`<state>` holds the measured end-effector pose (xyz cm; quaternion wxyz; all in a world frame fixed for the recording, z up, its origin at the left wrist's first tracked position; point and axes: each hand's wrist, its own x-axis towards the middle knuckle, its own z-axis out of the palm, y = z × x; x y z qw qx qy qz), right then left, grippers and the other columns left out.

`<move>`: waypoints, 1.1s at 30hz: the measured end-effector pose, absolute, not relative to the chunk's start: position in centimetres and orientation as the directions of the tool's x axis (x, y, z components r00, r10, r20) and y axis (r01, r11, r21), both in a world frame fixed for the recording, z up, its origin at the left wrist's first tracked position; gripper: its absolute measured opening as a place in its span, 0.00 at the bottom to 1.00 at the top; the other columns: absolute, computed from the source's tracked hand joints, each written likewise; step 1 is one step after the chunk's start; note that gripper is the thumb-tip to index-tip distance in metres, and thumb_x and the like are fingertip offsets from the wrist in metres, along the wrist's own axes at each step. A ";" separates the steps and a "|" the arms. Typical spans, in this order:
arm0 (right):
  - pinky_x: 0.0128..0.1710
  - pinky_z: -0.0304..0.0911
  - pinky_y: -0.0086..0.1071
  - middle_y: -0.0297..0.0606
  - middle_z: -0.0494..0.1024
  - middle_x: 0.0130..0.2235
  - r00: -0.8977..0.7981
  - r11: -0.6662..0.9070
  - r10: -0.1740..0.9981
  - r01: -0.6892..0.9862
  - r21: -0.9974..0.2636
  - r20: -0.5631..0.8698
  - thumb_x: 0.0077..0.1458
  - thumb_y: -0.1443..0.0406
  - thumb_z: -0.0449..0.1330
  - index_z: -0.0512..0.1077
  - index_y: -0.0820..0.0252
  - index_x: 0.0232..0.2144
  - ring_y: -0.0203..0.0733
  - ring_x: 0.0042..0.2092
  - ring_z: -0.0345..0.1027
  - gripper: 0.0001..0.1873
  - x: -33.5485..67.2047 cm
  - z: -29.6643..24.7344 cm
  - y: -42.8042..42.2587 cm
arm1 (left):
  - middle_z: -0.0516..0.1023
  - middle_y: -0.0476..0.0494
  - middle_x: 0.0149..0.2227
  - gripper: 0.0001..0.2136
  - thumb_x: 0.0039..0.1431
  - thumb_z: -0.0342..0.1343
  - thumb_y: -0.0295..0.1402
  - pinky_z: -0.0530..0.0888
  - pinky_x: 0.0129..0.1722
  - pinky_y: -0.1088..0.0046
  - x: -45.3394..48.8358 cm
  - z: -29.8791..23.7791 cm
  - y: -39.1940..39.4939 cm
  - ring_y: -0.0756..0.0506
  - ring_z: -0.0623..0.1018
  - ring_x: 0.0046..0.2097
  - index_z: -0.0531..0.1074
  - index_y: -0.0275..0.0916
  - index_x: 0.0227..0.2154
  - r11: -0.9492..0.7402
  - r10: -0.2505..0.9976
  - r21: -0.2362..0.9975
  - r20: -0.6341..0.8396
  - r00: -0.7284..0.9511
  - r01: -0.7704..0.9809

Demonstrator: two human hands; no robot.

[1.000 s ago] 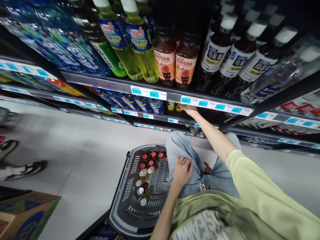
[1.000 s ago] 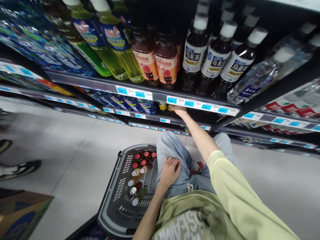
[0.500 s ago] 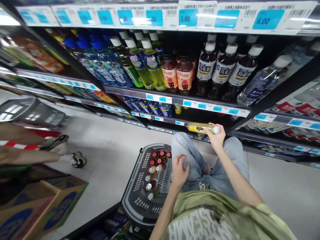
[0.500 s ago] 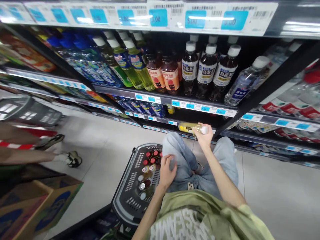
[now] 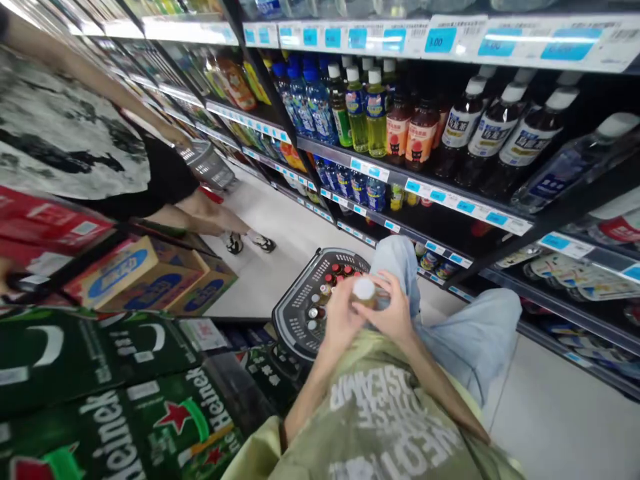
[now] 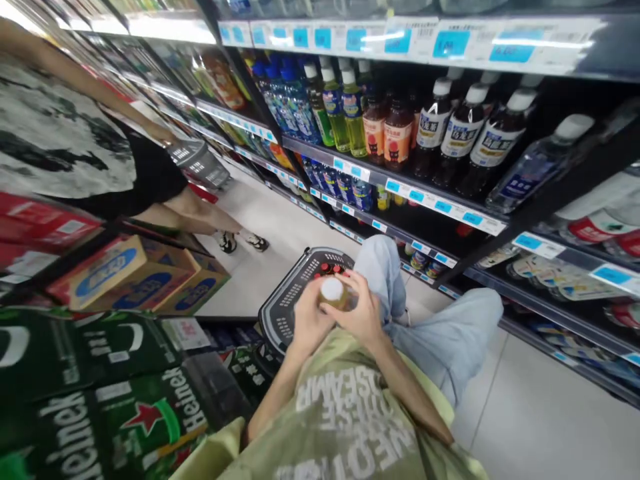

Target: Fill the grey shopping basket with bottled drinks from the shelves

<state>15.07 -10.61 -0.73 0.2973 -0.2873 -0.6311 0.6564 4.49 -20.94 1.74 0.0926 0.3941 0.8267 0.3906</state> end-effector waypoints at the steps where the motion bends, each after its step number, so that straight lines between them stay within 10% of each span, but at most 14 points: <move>1: 0.54 0.81 0.45 0.50 0.81 0.62 -0.731 -0.107 0.682 -0.061 -0.992 -0.028 0.55 0.57 0.74 0.66 0.54 0.64 0.53 0.58 0.81 0.38 15.4 -0.9 -10.3 | 0.84 0.36 0.51 0.23 0.56 0.70 0.34 0.82 0.53 0.61 3.8 1.8 -21.6 0.39 0.84 0.50 0.77 0.38 0.55 0.434 0.645 0.774 0.090 -0.759 0.461; 5: 0.57 0.78 0.48 0.49 0.80 0.63 -0.839 -0.221 0.526 0.024 -0.975 -0.140 0.61 0.55 0.70 0.66 0.52 0.64 0.52 0.62 0.78 0.33 16.6 -2.5 -9.8 | 0.86 0.37 0.45 0.27 0.50 0.73 0.44 0.82 0.44 0.65 0.5 1.7 -23.7 0.40 0.85 0.44 0.77 0.35 0.50 0.430 0.387 0.900 -0.114 -0.915 0.070; 13: 0.66 0.68 0.51 0.49 0.73 0.69 -0.952 -0.052 0.262 0.149 -0.987 -0.157 0.52 0.57 0.77 0.62 0.51 0.70 0.57 0.68 0.70 0.48 14.8 -5.6 -14.8 | 0.86 0.37 0.46 0.31 0.43 0.77 0.43 0.80 0.49 0.65 -0.7 2.8 -26.0 0.40 0.85 0.45 0.78 0.34 0.49 0.466 0.314 0.884 -0.123 -0.941 0.040; 17: 0.57 0.72 0.48 0.44 0.82 0.55 -0.937 -0.030 0.231 0.263 -0.964 -0.263 0.47 0.60 0.79 0.65 0.54 0.66 0.56 0.56 0.79 0.48 14.2 -5.8 -15.5 | 0.85 0.38 0.45 0.31 0.44 0.77 0.46 0.80 0.44 0.69 -0.4 2.4 -25.7 0.42 0.84 0.43 0.77 0.35 0.49 0.447 0.320 0.895 -0.173 -0.931 -0.013; 25: 0.21 0.62 0.28 0.35 0.81 0.33 -0.944 -0.707 -0.121 0.298 -0.641 -0.306 0.50 0.44 0.73 0.72 0.58 0.46 0.39 0.25 0.73 0.31 17.1 -6.1 -15.0 | 0.76 0.47 0.30 0.26 0.56 0.65 0.57 0.71 0.26 0.76 -2.3 0.8 -25.4 0.50 0.73 0.28 0.77 0.35 0.39 0.433 0.492 0.884 -0.396 -0.775 -0.177; 33: 0.23 0.71 0.35 0.41 0.82 0.31 -0.917 -0.769 0.046 0.221 -0.600 -0.397 0.58 0.32 0.64 0.74 0.58 0.42 0.44 0.24 0.75 0.35 18.1 -7.7 -16.0 | 0.72 0.51 0.27 0.21 0.61 0.64 0.54 0.61 0.21 0.80 -4.2 0.6 -23.5 0.52 0.67 0.25 0.75 0.38 0.40 0.523 0.666 0.853 -0.402 -0.628 0.008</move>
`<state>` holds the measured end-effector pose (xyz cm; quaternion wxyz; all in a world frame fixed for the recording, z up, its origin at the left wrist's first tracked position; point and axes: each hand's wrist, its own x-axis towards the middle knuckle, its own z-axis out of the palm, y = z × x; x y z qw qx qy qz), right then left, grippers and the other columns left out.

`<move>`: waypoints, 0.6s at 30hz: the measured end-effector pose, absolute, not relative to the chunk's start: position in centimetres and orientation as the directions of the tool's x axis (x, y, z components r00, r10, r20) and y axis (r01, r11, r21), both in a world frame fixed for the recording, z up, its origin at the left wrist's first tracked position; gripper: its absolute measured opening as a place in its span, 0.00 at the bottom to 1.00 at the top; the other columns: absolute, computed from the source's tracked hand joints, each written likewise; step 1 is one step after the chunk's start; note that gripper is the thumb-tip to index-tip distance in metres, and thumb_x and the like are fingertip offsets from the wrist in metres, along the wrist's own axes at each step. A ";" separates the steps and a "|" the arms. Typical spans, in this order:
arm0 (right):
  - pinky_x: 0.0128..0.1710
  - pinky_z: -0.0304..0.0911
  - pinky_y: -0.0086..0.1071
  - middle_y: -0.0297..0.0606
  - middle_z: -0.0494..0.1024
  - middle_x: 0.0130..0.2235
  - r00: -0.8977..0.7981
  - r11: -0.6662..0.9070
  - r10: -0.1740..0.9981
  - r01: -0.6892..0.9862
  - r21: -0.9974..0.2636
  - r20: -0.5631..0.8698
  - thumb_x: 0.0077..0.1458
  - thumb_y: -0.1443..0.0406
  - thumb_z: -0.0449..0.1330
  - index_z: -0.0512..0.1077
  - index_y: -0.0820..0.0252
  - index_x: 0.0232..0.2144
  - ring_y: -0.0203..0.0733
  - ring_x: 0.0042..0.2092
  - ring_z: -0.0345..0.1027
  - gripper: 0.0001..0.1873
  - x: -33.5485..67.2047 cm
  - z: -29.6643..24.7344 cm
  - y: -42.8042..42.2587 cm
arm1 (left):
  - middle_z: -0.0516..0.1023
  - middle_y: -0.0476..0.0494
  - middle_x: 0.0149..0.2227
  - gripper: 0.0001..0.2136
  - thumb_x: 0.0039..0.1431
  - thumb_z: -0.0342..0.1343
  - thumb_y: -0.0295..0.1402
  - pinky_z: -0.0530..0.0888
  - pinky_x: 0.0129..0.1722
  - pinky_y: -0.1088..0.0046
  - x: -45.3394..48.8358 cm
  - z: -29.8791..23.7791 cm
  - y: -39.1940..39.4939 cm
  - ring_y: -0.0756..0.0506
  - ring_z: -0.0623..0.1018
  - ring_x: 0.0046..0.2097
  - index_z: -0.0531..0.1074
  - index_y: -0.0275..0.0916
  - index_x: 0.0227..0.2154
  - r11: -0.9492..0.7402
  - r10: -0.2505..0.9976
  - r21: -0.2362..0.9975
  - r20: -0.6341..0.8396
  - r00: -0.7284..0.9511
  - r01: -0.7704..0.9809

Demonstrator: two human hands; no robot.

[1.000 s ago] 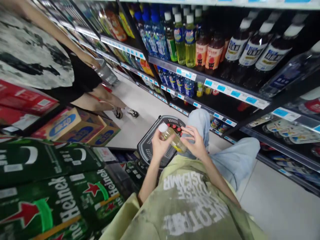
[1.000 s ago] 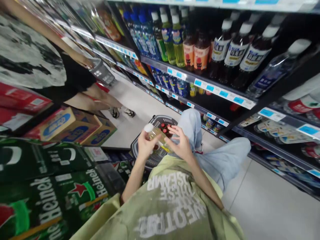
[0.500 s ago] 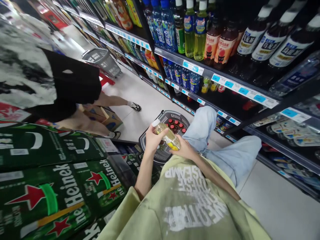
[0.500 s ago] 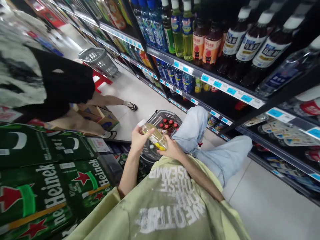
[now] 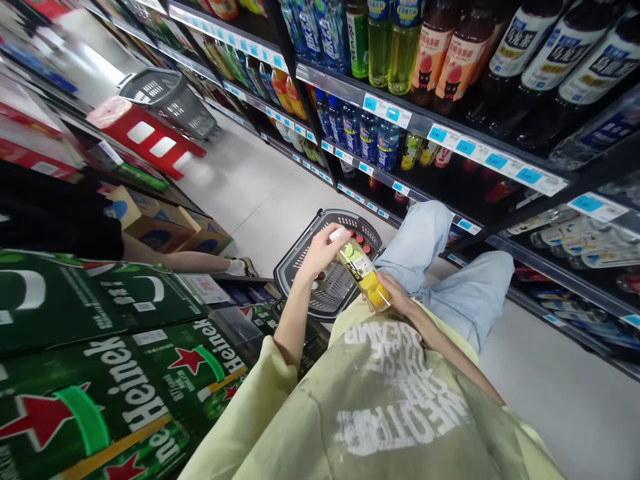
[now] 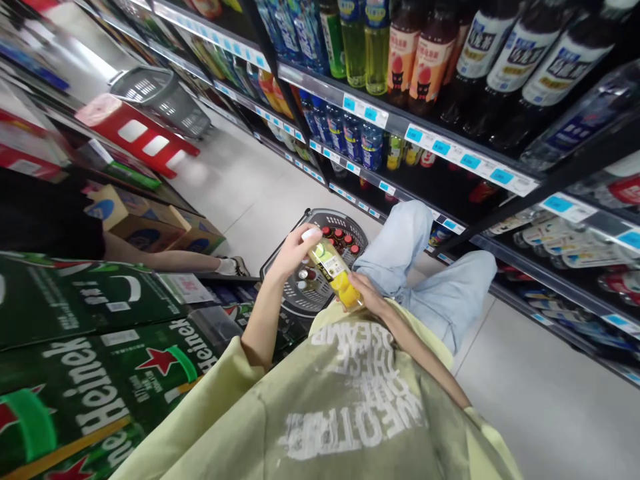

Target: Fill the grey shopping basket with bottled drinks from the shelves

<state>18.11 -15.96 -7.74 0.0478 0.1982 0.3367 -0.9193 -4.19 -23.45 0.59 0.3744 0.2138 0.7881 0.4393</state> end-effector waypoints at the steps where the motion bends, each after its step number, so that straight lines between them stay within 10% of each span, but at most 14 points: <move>1: 0.23 0.71 0.35 0.40 0.82 0.31 -0.914 -0.768 0.055 0.219 -0.602 -0.403 0.57 0.32 0.64 0.74 0.58 0.42 0.43 0.24 0.75 0.36 18.1 -7.6 -16.1 | 0.72 0.51 0.27 0.21 0.62 0.63 0.54 0.62 0.21 0.79 -4.4 0.6 -23.5 0.52 0.67 0.26 0.75 0.38 0.38 0.536 0.681 0.843 -0.397 -0.615 0.050; 6: 0.27 0.73 0.33 0.39 0.83 0.36 -0.916 -0.682 0.091 0.228 -0.695 -0.390 0.58 0.33 0.64 0.74 0.59 0.47 0.43 0.29 0.77 0.37 18.6 -6.8 -17.2 | 0.68 0.53 0.24 0.20 0.63 0.61 0.53 0.63 0.22 0.79 -4.7 0.0 -24.7 0.52 0.66 0.24 0.71 0.39 0.30 0.526 0.718 0.845 -0.381 -0.583 0.096; 13: 0.58 0.74 0.42 0.41 0.83 0.55 -0.889 -0.350 0.313 0.219 -0.911 -0.334 0.58 0.49 0.72 0.74 0.55 0.59 0.49 0.56 0.78 0.31 18.6 -8.0 -17.9 | 0.72 0.52 0.24 0.17 0.62 0.60 0.50 0.65 0.21 0.76 -5.5 0.4 -28.1 0.50 0.68 0.22 0.73 0.39 0.32 0.603 0.669 0.787 -0.407 -0.622 0.133; 18: 0.52 0.78 0.40 0.47 0.80 0.59 -0.877 -0.482 0.304 0.195 -0.854 -0.371 0.55 0.52 0.74 0.75 0.55 0.55 0.49 0.57 0.80 0.29 18.9 -9.7 -16.7 | 0.78 0.45 0.28 0.15 0.66 0.57 0.47 0.69 0.34 0.72 -6.8 -1.9 -30.7 0.44 0.76 0.31 0.74 0.40 0.35 0.720 0.647 0.488 -0.216 -0.731 0.493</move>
